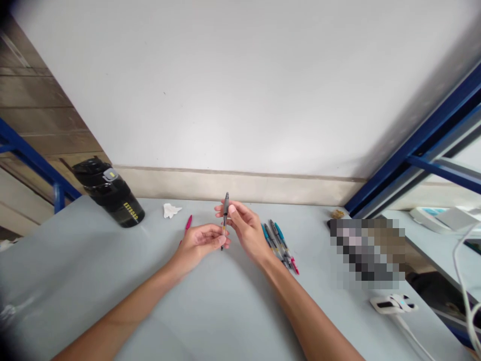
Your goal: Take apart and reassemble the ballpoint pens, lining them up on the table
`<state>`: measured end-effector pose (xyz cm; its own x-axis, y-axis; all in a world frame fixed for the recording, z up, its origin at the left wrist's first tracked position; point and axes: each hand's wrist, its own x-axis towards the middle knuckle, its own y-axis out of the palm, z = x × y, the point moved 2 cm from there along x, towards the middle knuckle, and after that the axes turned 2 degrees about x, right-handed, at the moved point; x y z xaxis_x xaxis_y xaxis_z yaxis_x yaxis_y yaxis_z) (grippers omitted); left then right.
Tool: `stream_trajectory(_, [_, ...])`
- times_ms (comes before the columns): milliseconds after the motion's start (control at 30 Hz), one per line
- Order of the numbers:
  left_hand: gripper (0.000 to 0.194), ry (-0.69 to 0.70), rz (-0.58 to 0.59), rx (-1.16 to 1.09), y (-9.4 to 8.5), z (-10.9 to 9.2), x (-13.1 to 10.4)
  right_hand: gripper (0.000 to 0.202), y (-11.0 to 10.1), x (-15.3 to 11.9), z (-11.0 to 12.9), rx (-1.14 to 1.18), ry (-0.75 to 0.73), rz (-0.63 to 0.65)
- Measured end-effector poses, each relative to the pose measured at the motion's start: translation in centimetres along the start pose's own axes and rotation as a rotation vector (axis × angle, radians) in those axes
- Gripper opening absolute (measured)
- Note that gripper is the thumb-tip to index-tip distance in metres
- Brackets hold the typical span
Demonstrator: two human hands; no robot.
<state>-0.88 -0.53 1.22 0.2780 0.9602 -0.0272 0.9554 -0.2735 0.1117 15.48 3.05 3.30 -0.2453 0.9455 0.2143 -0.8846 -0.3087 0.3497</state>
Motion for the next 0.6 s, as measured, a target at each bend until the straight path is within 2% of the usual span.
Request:
stream_trajectory(100, [0.037,-0.005,0.033,0.001,0.0,-0.1,0.0,0.038,0.2,-0.2,0.2,0.005,0.063,0.047])
stream_trajectory(333, [0.029,0.084,0.1,0.033,0.4,0.6,-0.1,0.03,-0.2,-0.1,-0.5,-0.004,0.028,-0.024])
stream_trajectory(600, [0.038,0.076,0.085,0.017,0.1,-0.7,-0.3,0.039,0.6,-0.4,0.0,-0.009,0.118,0.062])
